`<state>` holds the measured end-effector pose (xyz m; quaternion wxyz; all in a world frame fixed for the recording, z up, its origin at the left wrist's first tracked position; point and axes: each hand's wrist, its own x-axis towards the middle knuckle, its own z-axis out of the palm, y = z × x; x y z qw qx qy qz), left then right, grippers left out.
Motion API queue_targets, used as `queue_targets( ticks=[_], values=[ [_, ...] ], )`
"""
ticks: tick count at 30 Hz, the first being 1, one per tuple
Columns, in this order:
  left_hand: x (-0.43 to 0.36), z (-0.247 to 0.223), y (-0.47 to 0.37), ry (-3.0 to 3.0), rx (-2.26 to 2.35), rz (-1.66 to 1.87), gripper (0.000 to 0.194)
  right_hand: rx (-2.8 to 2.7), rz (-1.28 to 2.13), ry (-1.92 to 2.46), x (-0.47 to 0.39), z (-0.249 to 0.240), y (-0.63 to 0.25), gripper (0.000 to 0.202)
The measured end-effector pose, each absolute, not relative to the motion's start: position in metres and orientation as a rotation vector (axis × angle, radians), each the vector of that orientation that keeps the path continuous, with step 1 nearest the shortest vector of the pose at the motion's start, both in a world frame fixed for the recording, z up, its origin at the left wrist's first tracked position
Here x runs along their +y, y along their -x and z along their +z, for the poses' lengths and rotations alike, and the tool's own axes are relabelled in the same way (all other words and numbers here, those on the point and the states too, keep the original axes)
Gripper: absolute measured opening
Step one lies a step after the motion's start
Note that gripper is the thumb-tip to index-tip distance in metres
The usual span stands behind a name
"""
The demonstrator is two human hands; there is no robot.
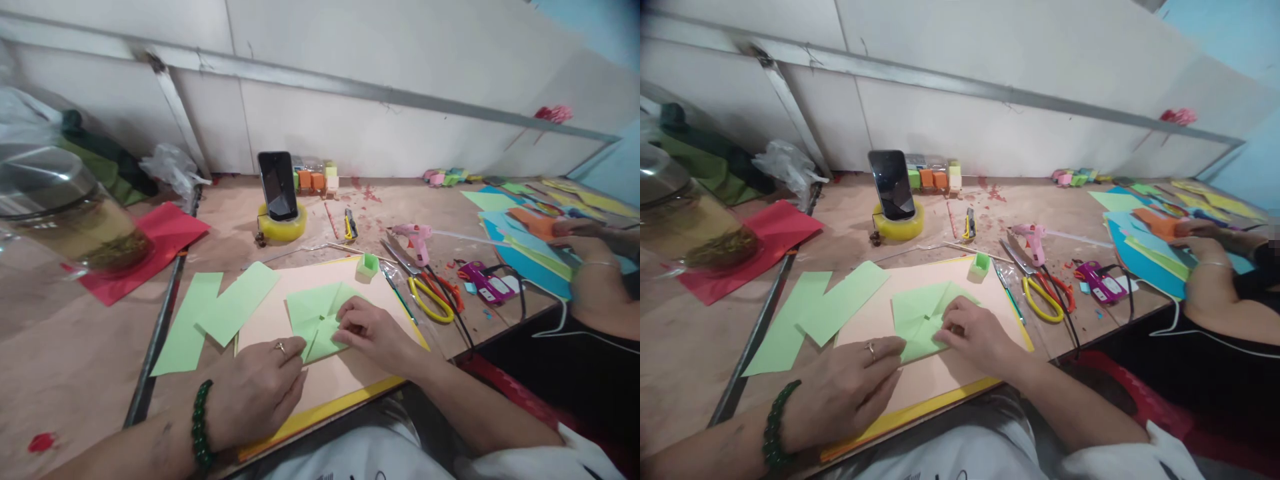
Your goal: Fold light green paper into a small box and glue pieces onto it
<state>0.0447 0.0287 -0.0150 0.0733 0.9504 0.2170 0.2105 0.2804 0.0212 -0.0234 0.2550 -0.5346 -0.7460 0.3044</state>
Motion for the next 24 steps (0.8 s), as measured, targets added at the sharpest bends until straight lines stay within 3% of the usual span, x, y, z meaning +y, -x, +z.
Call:
queue_targets(
  ticks=[9, 17, 24],
  values=[
    [0.031, -0.015, -0.041, -2.881, 0.742, 0.663, 0.025, -2.071, 0.595, 1.546, 0.022, -0.033, -0.276, 0.019],
    [0.033, -0.014, -0.04, -2.929, 0.485, 0.471, 0.032, -2.079, 0.546, 1.497, 0.021, -0.04, -0.279, 0.019],
    [0.034, -0.01, -0.04, -2.843, 0.566, 0.379, 0.023, -2.103, 0.496, 1.51, 0.021, -0.041, -0.28, 0.02]
  ],
)
